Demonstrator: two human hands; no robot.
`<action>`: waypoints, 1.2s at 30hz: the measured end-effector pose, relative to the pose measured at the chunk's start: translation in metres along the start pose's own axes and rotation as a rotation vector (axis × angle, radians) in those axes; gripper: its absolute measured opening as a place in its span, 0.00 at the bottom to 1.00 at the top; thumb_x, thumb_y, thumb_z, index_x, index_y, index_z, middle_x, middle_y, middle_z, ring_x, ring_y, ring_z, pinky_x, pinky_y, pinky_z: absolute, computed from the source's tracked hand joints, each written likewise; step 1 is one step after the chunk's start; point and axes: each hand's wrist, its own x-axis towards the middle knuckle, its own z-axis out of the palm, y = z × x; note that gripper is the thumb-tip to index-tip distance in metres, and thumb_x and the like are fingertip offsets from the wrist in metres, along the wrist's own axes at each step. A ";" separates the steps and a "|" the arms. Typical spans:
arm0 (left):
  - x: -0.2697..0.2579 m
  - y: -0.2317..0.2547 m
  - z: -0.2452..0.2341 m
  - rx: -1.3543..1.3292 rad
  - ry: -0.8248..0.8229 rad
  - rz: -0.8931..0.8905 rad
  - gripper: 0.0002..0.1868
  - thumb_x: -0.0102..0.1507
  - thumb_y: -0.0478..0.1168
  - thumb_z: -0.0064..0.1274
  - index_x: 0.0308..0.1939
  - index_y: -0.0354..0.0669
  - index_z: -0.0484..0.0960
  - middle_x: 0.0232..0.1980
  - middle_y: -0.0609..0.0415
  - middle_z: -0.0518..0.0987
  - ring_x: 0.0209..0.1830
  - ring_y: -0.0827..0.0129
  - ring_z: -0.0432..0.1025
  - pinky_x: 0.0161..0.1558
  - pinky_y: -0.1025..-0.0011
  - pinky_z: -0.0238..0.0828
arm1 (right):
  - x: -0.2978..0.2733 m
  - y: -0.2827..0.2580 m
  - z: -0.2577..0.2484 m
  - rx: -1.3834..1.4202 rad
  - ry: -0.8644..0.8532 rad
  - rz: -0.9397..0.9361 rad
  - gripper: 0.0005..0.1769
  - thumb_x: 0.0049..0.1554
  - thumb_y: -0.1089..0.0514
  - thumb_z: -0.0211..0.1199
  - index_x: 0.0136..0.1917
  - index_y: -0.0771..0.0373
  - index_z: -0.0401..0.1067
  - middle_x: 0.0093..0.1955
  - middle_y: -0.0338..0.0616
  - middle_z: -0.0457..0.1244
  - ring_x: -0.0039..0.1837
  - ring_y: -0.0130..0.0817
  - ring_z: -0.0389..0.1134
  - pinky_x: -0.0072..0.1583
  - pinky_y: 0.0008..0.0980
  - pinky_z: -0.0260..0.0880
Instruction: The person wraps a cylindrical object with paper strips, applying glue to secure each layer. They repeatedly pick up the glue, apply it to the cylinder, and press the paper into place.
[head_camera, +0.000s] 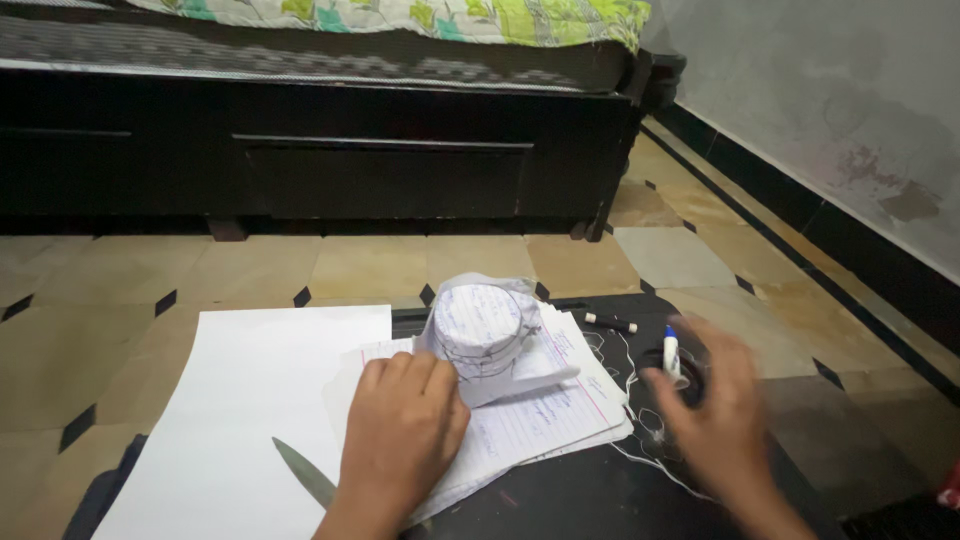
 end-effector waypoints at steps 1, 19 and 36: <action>-0.001 -0.001 0.001 0.002 0.009 -0.010 0.07 0.52 0.36 0.58 0.31 0.40 0.76 0.34 0.49 0.74 0.38 0.56 0.68 0.43 0.59 0.63 | -0.001 -0.017 0.001 0.085 -0.051 0.002 0.27 0.46 0.57 0.73 0.60 0.59 0.72 0.57 0.48 0.67 0.61 0.46 0.68 0.61 0.43 0.67; 0.008 -0.004 0.001 0.105 -0.002 0.051 0.23 0.53 0.45 0.61 0.46 0.35 0.78 0.58 0.41 0.73 0.62 0.49 0.65 0.62 0.49 0.57 | 0.035 -0.077 0.062 0.278 -0.145 -0.347 0.15 0.47 0.57 0.73 0.48 0.57 0.75 0.37 0.39 0.69 0.47 0.37 0.70 0.68 0.45 0.60; 0.115 -0.003 0.020 0.207 -0.804 -0.149 0.69 0.40 0.53 0.76 0.77 0.36 0.51 0.66 0.43 0.67 0.67 0.53 0.63 0.65 0.65 0.65 | 0.037 -0.073 0.070 0.298 -0.006 -0.263 0.17 0.46 0.57 0.74 0.48 0.58 0.75 0.43 0.38 0.69 0.53 0.40 0.67 0.65 0.46 0.58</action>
